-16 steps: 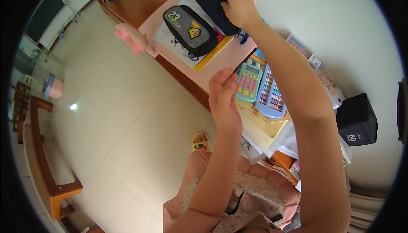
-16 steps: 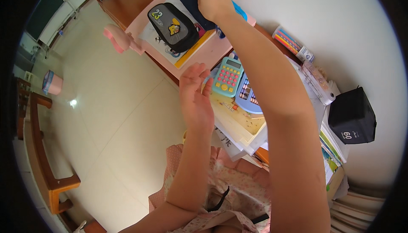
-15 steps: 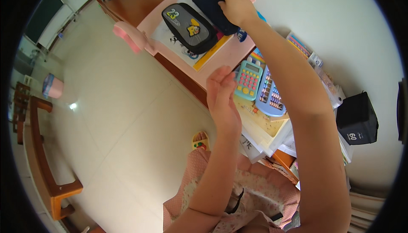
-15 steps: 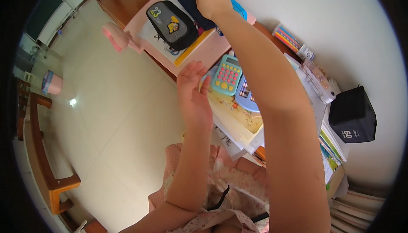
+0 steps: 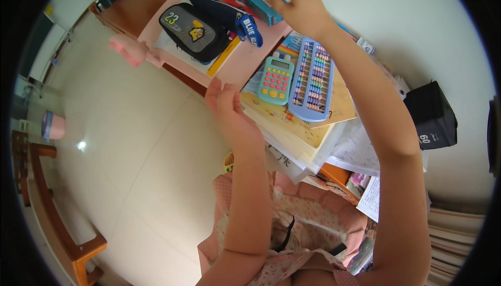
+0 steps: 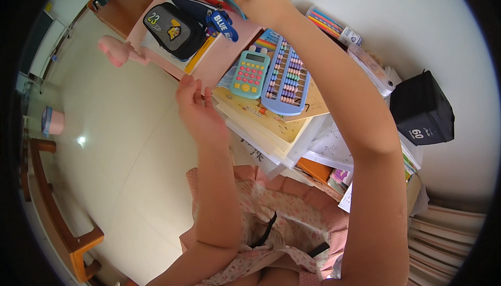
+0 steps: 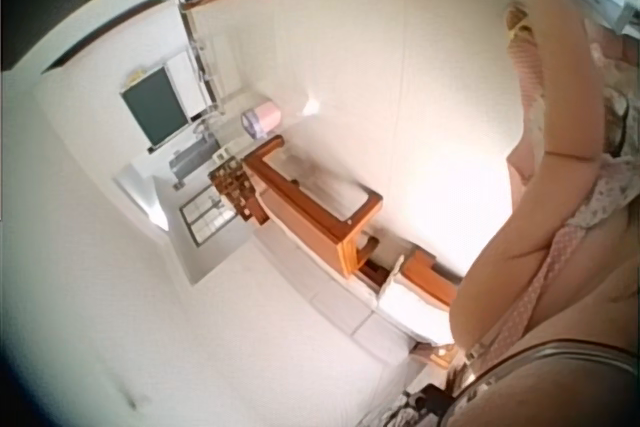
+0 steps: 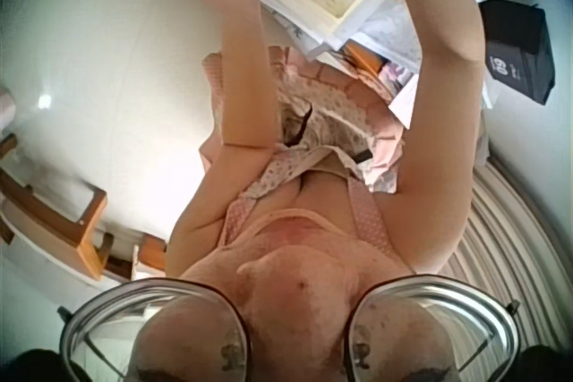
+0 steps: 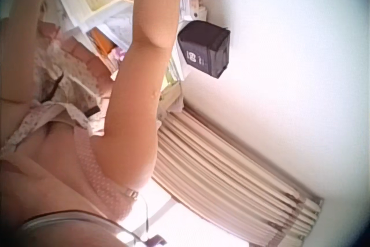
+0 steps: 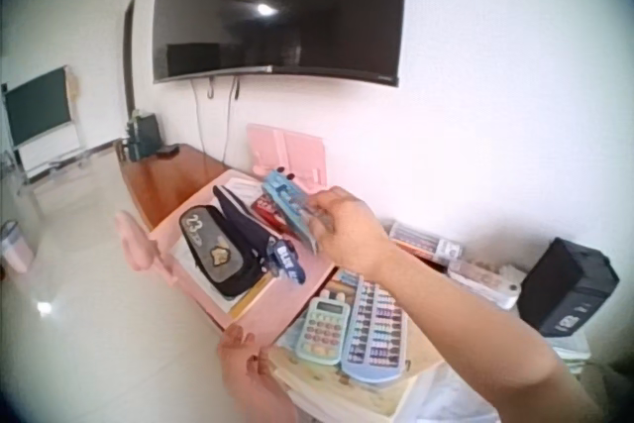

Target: The person organizes stationery and papers on a cluttered desk. They place pens into a pencil case, move an abacus and calculator, sort through papers and notebooks, and store items into a drawer.

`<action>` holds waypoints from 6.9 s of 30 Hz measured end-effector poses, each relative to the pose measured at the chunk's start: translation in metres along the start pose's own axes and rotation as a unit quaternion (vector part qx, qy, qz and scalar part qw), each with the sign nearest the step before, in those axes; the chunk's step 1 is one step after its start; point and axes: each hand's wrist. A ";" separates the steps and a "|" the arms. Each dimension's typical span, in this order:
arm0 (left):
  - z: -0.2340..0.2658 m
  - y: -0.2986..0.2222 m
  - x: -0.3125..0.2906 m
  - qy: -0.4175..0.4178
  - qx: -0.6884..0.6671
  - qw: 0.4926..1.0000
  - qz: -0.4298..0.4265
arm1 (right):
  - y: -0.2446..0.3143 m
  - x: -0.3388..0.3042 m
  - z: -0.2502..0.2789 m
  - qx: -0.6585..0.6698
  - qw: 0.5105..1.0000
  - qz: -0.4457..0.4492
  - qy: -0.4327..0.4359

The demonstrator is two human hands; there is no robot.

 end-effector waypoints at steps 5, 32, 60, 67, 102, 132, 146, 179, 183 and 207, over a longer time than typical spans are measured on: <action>0.003 -0.008 0.007 0.000 0.043 0.999 0.013 | -0.010 -0.076 0.039 -0.034 0.977 -0.206 -0.041; -0.018 0.032 -0.023 0.298 0.120 0.940 0.111 | 0.083 -0.169 0.050 0.466 0.785 -0.392 -0.117; -0.016 0.000 -0.021 0.197 0.008 0.971 0.132 | -0.173 -0.098 0.050 -0.211 0.908 -0.352 0.081; -0.017 0.001 -0.021 0.194 -0.013 0.972 0.132 | -0.184 -0.094 0.024 0.345 0.884 -0.283 -0.138; -0.020 0.011 -0.028 0.228 -0.005 0.964 0.136 | 0.049 -0.180 0.039 0.541 0.724 -0.407 0.134; -0.020 0.014 -0.026 0.309 0.176 0.927 0.115 | -0.138 -0.066 0.008 -0.051 0.910 -0.407 -0.068; -0.024 0.037 -0.033 0.314 0.182 0.921 0.140 | -0.131 -0.069 -0.022 -0.020 0.856 -0.509 -0.092; -0.027 0.063 -0.049 0.361 0.013 0.908 0.213 | 0.073 -0.181 0.079 0.135 0.939 -0.302 0.092; -0.021 0.068 -0.049 0.348 0.032 0.911 0.218 | 0.076 -0.189 0.083 0.173 0.916 -0.350 0.092; -0.020 0.095 -0.136 0.532 0.031 0.813 0.236 | 0.139 -0.336 0.128 0.125 0.857 -0.450 -0.219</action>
Point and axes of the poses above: each hand's wrist, its own x-axis towards the middle knuckle, its own z-axis out of the back of the hand, y = z × x, and after that the axes turned 1 degree about -z, right-handed
